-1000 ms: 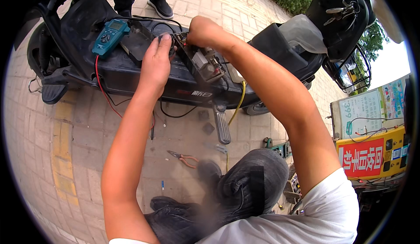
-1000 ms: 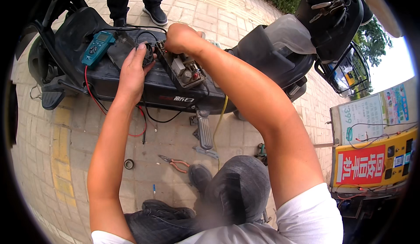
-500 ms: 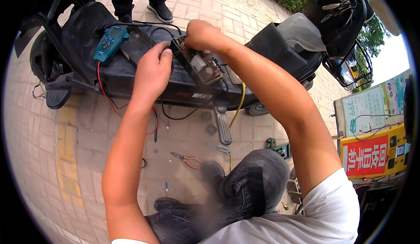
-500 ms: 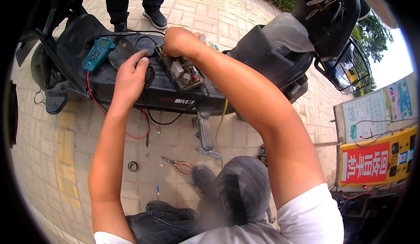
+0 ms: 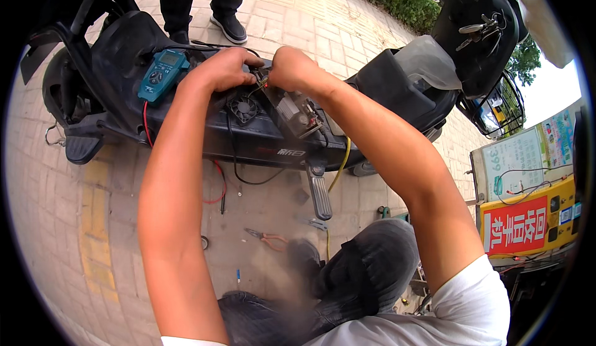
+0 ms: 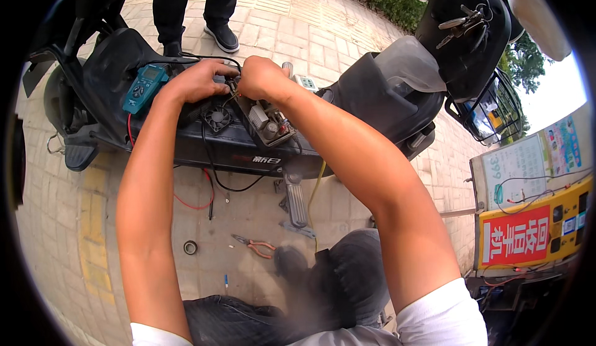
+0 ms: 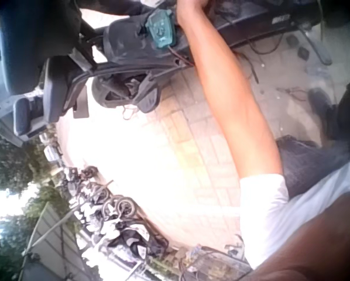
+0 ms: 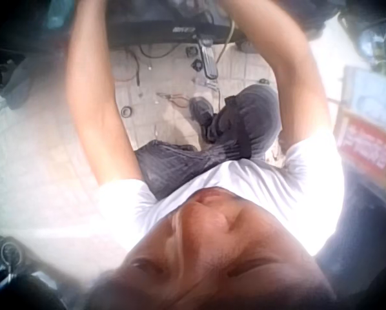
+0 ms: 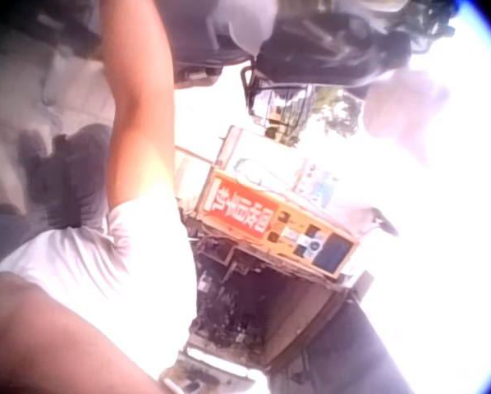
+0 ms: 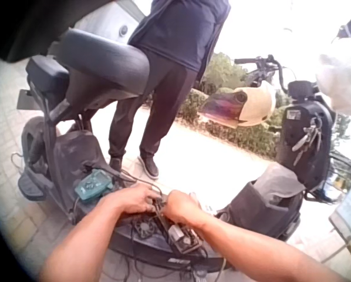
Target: The person repairs an electric scooter's electrical system by connecting wires to a control box and a power supply. They use pliers to strip wire ends and a multimeter to test connections, working on the scooter's seat and floor area.
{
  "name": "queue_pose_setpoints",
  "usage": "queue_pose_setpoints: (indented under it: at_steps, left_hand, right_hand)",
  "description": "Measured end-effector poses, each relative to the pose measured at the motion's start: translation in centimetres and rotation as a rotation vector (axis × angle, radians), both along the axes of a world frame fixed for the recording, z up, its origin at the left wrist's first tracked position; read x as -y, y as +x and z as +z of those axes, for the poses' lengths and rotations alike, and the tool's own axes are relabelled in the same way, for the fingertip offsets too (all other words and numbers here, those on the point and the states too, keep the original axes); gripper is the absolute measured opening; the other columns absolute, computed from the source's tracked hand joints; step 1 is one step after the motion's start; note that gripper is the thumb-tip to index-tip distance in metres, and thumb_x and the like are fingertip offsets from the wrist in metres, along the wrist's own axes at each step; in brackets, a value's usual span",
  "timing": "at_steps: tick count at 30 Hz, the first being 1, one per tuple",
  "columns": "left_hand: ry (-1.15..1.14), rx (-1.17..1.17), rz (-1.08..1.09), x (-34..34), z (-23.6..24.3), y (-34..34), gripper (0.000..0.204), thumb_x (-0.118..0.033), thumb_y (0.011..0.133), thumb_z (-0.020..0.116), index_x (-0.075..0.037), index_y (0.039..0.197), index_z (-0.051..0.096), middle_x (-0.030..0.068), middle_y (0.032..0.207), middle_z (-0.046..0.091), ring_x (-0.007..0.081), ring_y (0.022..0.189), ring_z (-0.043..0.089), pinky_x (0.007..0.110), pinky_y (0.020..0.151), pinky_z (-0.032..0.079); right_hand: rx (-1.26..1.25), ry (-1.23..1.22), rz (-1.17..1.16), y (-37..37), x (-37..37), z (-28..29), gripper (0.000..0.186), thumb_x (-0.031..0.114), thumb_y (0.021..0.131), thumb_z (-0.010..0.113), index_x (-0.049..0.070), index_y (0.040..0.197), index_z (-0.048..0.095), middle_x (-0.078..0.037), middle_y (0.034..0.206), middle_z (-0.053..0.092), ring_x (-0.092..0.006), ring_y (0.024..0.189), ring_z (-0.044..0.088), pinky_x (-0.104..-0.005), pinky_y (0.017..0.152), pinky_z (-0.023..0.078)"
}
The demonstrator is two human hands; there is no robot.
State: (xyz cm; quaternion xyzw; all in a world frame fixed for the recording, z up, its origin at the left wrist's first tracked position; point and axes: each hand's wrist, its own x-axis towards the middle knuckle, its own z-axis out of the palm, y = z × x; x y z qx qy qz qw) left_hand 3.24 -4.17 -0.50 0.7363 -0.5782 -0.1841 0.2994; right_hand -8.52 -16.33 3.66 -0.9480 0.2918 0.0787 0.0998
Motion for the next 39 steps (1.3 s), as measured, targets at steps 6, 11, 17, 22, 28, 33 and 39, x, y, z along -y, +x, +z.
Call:
queue_pose_setpoints:
  at_steps: [6, 11, 17, 22, 28, 33, 39]
  left_hand:
    - [-0.011, 0.012, -0.033, 0.0, -1.5, -0.4, 0.046, -0.021, 0.079, 0.070, -0.013, 0.123, 0.065, 0.0093, 0.126, 0.060, 0.0298, 0.125, 0.046, 0.041, 0.109, 0.032]
    - [-0.004, 0.061, -0.014, -0.7, -1.0, -1.0, 0.044, -0.029, 0.081, 0.068, -0.016, 0.123, 0.066, 0.0071, 0.127, 0.060, 0.0259, 0.128, 0.042, 0.043, 0.112, 0.025]
    - [0.013, 0.124, -0.021, -0.2, -1.5, -0.7, 0.045, -0.032, 0.081, 0.068, -0.018, 0.124, 0.066, 0.0049, 0.123, 0.061, 0.0282, 0.124, 0.044, 0.044, 0.108, 0.028]
    - [0.040, 0.146, -0.031, -0.2, -1.4, -0.8, 0.044, -0.033, 0.081, 0.069, -0.020, 0.123, 0.067, 0.0019, 0.120, 0.062, 0.0269, 0.121, 0.044, 0.046, 0.105, 0.029]
    - [0.018, 0.126, -0.005, -0.7, -1.4, -1.1, 0.044, -0.035, 0.080, 0.070, -0.019, 0.121, 0.068, 0.0015, 0.116, 0.063, 0.0270, 0.119, 0.045, 0.046, 0.104, 0.027]
    - [0.031, 0.138, -0.005, -0.3, -1.3, -1.4, 0.044, -0.035, 0.078, 0.072, -0.019, 0.120, 0.069, 0.0010, 0.115, 0.064, 0.0269, 0.118, 0.045, 0.046, 0.103, 0.026]
    - [0.055, 0.137, -0.002, -0.6, -1.3, -1.0, 0.044, -0.035, 0.078, 0.073, -0.020, 0.119, 0.069, 0.0009, 0.113, 0.065, 0.0271, 0.118, 0.045, 0.047, 0.104, 0.026]
  right_hand:
    - [-0.095, 0.069, -0.014, -0.4, 0.6, -0.2, 0.031, 0.018, 0.075, 0.068, -0.002, 0.098, 0.070, -0.021, 0.103, 0.069, -0.0364, 0.099, 0.066, -0.0472, 0.086, 0.048]
    - [-0.096, 0.038, -0.019, -0.5, 0.3, -0.4, 0.031, 0.019, 0.075, 0.068, -0.002, 0.097, 0.070, -0.022, 0.101, 0.069, -0.0364, 0.096, 0.067, -0.0446, 0.082, 0.051]
    - [-0.075, 0.014, -0.018, -0.9, 0.0, -0.3, 0.029, 0.021, 0.074, 0.069, -0.003, 0.092, 0.070, -0.022, 0.097, 0.070, -0.0369, 0.092, 0.068, -0.0420, 0.080, 0.053]
    - [-0.059, -0.002, -0.012, -1.5, -0.5, -0.2, 0.030, 0.021, 0.074, 0.070, -0.002, 0.091, 0.071, -0.022, 0.096, 0.070, -0.0371, 0.091, 0.068, -0.0432, 0.080, 0.053]
    - [-0.132, -0.076, 0.037, -1.0, -0.9, -0.2, 0.027, 0.021, 0.073, 0.070, 0.000, 0.090, 0.071, -0.021, 0.095, 0.070, -0.0365, 0.092, 0.068, -0.0458, 0.084, 0.050]
    - [-0.143, -0.088, 0.048, -1.3, -0.4, -0.1, 0.026, 0.020, 0.074, 0.069, 0.000, 0.091, 0.071, -0.022, 0.095, 0.070, -0.0367, 0.092, 0.068, -0.0446, 0.082, 0.051]
    - [-0.090, -0.078, 0.111, -1.8, -0.4, -0.4, 0.025, 0.018, 0.074, 0.067, -0.001, 0.088, 0.071, -0.023, 0.092, 0.069, -0.0364, 0.090, 0.068, -0.0437, 0.079, 0.053]
